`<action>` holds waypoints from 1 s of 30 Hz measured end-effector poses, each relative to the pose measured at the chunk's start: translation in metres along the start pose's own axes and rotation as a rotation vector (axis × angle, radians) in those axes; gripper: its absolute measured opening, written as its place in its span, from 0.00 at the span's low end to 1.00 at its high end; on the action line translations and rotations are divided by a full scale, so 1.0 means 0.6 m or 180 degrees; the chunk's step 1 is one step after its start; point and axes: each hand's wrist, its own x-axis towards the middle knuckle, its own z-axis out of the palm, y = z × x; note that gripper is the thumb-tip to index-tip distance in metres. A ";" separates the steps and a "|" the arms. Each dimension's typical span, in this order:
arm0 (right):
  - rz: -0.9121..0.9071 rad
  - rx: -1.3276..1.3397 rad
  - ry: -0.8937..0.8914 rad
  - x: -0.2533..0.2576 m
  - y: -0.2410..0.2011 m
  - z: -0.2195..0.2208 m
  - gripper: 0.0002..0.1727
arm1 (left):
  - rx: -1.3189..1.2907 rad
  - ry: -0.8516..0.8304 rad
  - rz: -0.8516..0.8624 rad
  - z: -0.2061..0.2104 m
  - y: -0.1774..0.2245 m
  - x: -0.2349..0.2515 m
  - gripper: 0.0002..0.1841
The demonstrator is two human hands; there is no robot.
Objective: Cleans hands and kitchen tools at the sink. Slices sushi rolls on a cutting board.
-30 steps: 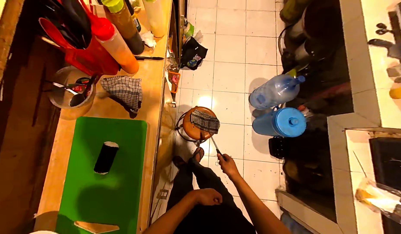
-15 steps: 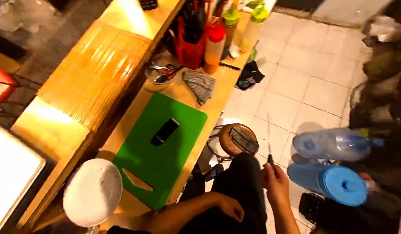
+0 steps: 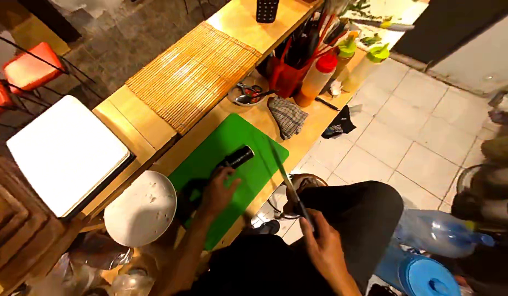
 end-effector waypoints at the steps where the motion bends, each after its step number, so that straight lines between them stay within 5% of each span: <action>1: -0.0077 0.0000 -0.0101 0.007 -0.002 0.012 0.21 | 0.0060 0.0187 -0.0025 -0.008 -0.018 0.007 0.22; 9: -0.0108 -0.0113 -0.0743 0.049 -0.004 0.062 0.23 | 0.0668 0.0364 -0.0076 -0.018 -0.057 0.051 0.38; 21: -0.0040 -0.0148 -0.0659 0.057 0.004 0.072 0.24 | 0.0628 0.0456 -0.0205 -0.033 -0.095 0.036 0.35; 27: -0.0026 -0.0187 -0.0674 0.053 0.000 0.076 0.24 | 0.0504 0.0526 -0.0091 -0.030 -0.105 0.037 0.21; 30: -0.0025 -0.0191 -0.0673 0.051 -0.002 0.076 0.24 | 0.0447 0.0589 -0.0032 -0.028 -0.111 0.038 0.22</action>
